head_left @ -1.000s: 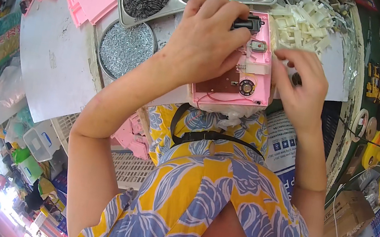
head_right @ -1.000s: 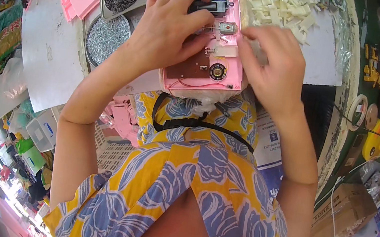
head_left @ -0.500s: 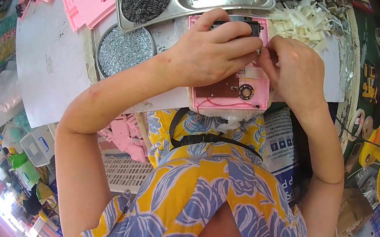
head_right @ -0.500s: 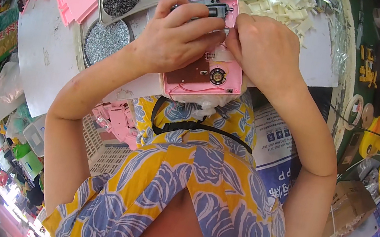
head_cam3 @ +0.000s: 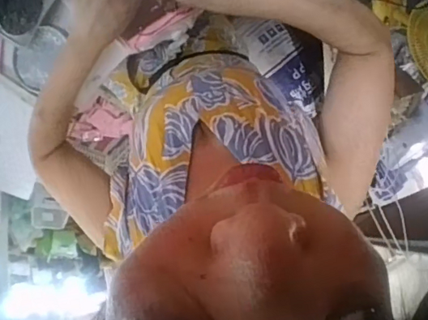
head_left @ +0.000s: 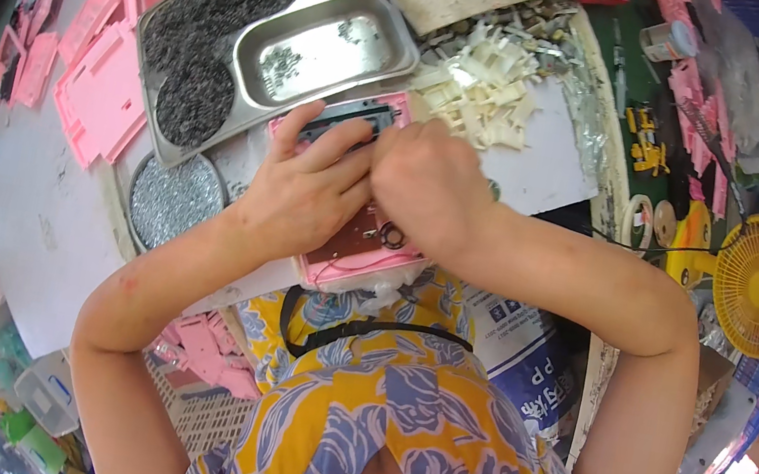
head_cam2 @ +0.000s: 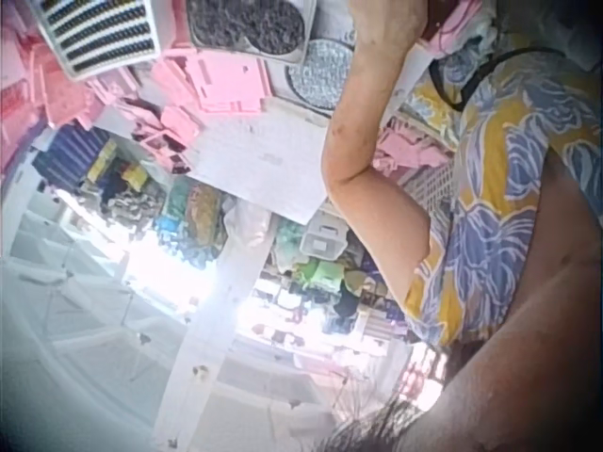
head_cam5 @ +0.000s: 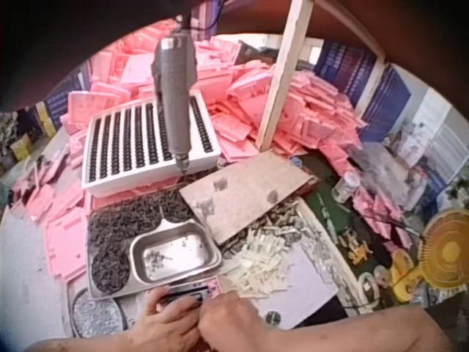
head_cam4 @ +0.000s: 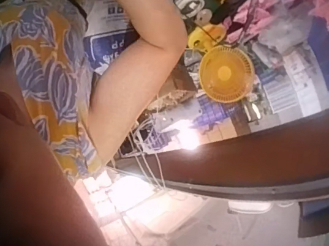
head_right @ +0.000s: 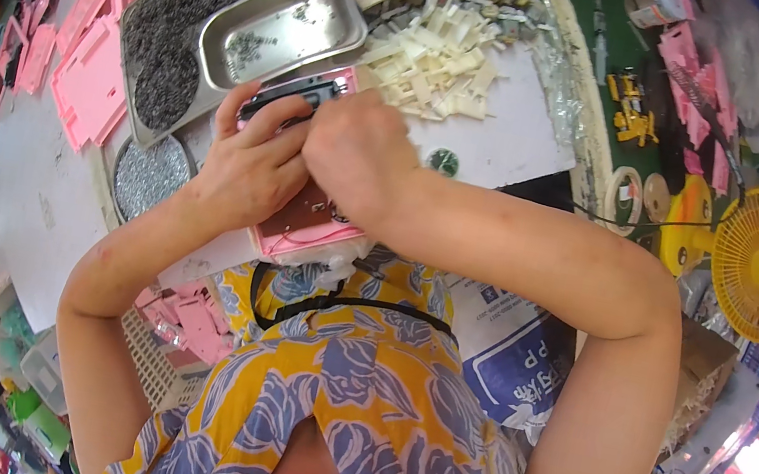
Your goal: Assembling internal electronic components and soldering wires within a pink plastic housing.
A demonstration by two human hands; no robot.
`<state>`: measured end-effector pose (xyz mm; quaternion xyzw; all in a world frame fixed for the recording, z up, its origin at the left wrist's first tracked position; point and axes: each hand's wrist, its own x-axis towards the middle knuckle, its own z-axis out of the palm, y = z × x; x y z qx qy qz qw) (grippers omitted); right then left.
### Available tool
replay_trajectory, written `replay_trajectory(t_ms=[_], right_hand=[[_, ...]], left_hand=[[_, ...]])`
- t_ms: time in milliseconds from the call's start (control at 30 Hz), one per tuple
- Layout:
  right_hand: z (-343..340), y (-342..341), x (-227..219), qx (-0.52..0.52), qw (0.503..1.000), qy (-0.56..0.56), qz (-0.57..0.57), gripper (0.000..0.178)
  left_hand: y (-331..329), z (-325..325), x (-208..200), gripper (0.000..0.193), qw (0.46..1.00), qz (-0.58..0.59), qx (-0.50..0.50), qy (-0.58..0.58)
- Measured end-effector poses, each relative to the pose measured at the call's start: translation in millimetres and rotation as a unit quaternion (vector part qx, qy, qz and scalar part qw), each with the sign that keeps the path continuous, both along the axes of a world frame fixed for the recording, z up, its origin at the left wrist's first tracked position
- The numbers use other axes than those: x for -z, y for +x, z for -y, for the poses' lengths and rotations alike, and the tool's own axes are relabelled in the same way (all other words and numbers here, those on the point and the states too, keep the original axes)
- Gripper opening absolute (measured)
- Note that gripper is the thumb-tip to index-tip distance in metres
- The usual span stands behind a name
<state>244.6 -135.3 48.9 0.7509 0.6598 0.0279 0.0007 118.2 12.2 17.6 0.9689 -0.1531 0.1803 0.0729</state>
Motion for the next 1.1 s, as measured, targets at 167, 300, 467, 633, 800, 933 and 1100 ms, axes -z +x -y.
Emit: replay_trajectory(t_ms=[167, 300, 467, 633, 800, 933, 1100], right_hand=[[3.5, -1.5, -13.1, -0.005, 0.997, -0.075, -0.028, 0.018], [12.6, 66.4, -46.4, 0.057, 0.989, -0.113, -0.076, 0.018], [55.7, 330.4, -116.4, 0.432, 0.897, -0.054, 0.073, 0.027], [184.1, 549.9, -42.1, 0.635, 0.737, 0.036, -0.228, 0.021], [181.9, 542.1, -6.6, 0.683, 0.613, -0.050, -0.394, 0.032], [200.2, 559.3, -7.1, 0.643, 0.703, -0.092, -0.291, 0.033], [182.9, 530.6, -35.5, 0.544, 0.824, -0.159, 0.014, 0.031]], left_hand=[[-9.1, 3.3, -4.7, 0.044, 0.998, -0.046, -0.028, 0.027], [-17.2, -0.7, -13.0, 0.060, 0.991, -0.121, -0.028, 0.055], [-20.4, -1.8, -21.2, 0.065, 0.987, -0.153, -0.003, 0.045], [-16.7, -2.9, -15.0, 0.062, 0.988, -0.154, 0.005, 0.031], [-17.3, 1.0, -19.1, 0.051, 0.989, -0.147, -0.023, 0.021], [-12.4, 2.2, -18.0, 0.049, 0.991, -0.131, -0.024, 0.008], [-22.7, -1.1, -12.4, 0.046, 0.994, -0.109, -0.028, -0.006]])
